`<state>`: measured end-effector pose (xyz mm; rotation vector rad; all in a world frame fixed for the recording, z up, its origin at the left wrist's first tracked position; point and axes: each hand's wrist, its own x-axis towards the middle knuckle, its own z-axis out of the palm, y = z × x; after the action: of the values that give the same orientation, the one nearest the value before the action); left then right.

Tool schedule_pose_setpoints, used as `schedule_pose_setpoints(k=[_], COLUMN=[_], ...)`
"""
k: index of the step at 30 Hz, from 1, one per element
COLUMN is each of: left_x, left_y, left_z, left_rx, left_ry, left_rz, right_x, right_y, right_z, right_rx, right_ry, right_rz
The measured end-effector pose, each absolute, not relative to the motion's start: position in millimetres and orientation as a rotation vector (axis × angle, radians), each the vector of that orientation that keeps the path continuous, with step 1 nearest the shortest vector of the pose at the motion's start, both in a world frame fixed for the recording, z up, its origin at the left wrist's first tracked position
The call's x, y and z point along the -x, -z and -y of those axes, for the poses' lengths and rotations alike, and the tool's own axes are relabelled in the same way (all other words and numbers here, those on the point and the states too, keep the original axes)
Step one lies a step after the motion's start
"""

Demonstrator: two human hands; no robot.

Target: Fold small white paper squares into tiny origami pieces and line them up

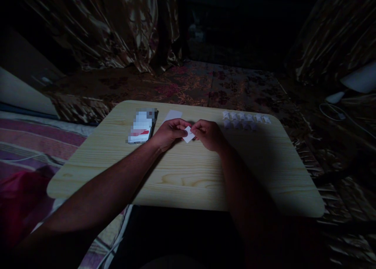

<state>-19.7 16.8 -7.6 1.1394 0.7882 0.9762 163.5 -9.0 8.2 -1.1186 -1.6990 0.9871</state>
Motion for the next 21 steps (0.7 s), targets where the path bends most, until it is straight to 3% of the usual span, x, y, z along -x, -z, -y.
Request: schedule_pose_setpoints(k=[21], left_x=[17.9], left_y=[3.8], left_z=[-14.1], left_rx=[-1.166], left_ry=[-0.971], left_rz=[-0.794], right_x=[-165.1], right_y=[0.0], right_z=[4.8], right_rx=[1.11], right_ry=[-0.98], right_rz=[1.712])
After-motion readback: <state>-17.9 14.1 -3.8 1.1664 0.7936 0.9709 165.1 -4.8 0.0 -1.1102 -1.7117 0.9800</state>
